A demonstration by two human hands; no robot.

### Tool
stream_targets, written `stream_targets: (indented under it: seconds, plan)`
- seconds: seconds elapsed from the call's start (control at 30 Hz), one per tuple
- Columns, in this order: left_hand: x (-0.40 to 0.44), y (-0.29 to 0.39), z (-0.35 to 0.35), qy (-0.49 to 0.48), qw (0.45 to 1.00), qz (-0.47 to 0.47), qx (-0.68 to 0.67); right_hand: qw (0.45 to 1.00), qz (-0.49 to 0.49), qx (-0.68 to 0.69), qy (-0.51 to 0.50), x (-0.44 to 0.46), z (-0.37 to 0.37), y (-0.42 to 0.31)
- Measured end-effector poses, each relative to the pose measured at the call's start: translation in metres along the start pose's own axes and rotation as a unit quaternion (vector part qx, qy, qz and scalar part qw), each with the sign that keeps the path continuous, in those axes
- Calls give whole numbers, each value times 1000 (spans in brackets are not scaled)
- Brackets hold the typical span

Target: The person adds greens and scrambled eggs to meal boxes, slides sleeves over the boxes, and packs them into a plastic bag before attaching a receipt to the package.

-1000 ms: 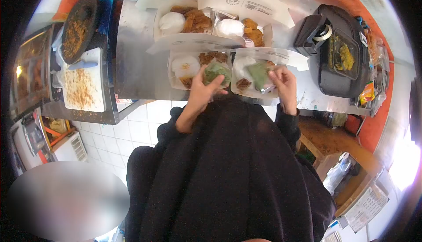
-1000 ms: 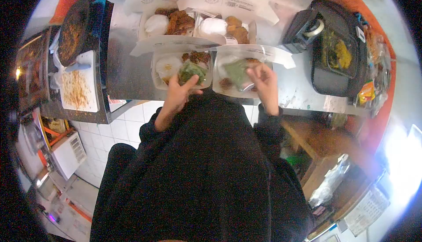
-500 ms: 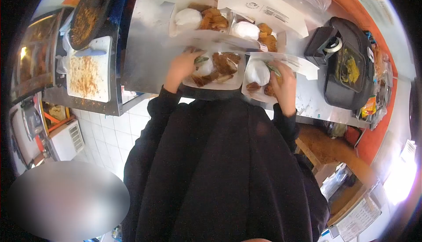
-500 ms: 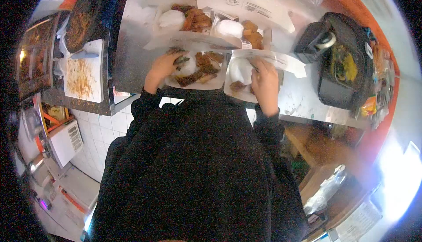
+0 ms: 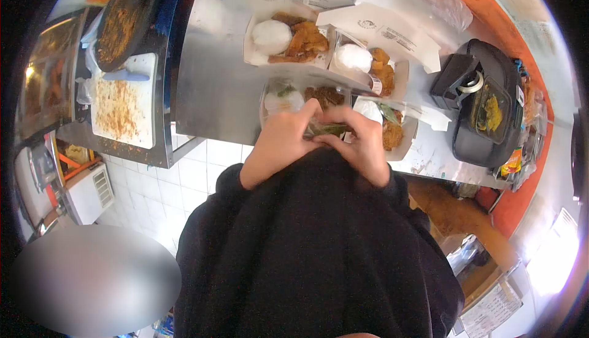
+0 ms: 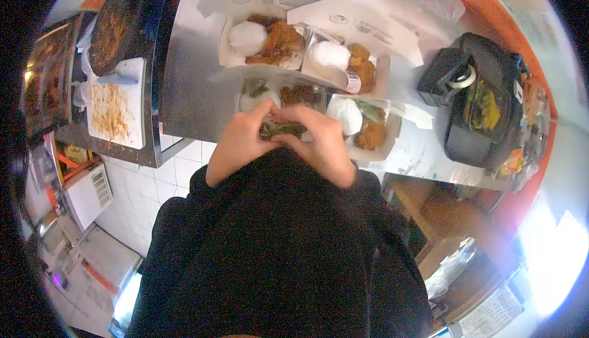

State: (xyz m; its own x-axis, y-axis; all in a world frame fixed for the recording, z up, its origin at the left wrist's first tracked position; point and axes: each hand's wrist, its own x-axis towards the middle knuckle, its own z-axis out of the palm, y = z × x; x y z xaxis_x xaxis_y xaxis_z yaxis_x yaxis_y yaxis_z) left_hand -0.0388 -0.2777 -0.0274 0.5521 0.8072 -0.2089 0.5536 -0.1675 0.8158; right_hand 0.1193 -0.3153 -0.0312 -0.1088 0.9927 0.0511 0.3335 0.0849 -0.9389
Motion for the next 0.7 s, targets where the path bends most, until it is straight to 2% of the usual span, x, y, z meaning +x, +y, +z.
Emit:
stream_targets:
  seconds: [0.1,0.13,0.17,0.2,0.23,0.3,0.37,0.43,0.53,0.63,0.7]
  plan:
    - [9,7,-23,-13,989,-1,-148,994,54,-61,-66,11,-30,-4]
    - [11,2,-27,26,992,3,-122,996,31,-85,-17,16,-44,-4]
    - [13,-4,-32,64,993,6,-97,995,80,-23,55,19,-55,-3]
    - [16,-9,-36,101,992,8,-73,991,87,-20,96,28,-74,2]
    - [24,-11,-40,141,989,43,8,993,51,-13,110,42,-91,2]
    - [43,-14,-50,216,955,110,169,966,-26,-254,50,68,-118,17]
    - [47,-23,-45,143,965,85,202,952,-27,-306,-10,83,-117,48]
    - [44,-32,-45,60,974,97,193,965,69,-223,-120,91,-93,67]
    - [46,-32,-55,-42,993,25,111,913,55,-313,-257,99,-67,94]
    - [47,-42,-56,-57,997,0,46,822,45,-431,-370,118,-64,72]
    - [48,-49,-55,-57,997,-4,42,821,-3,-404,-403,165,-84,16]
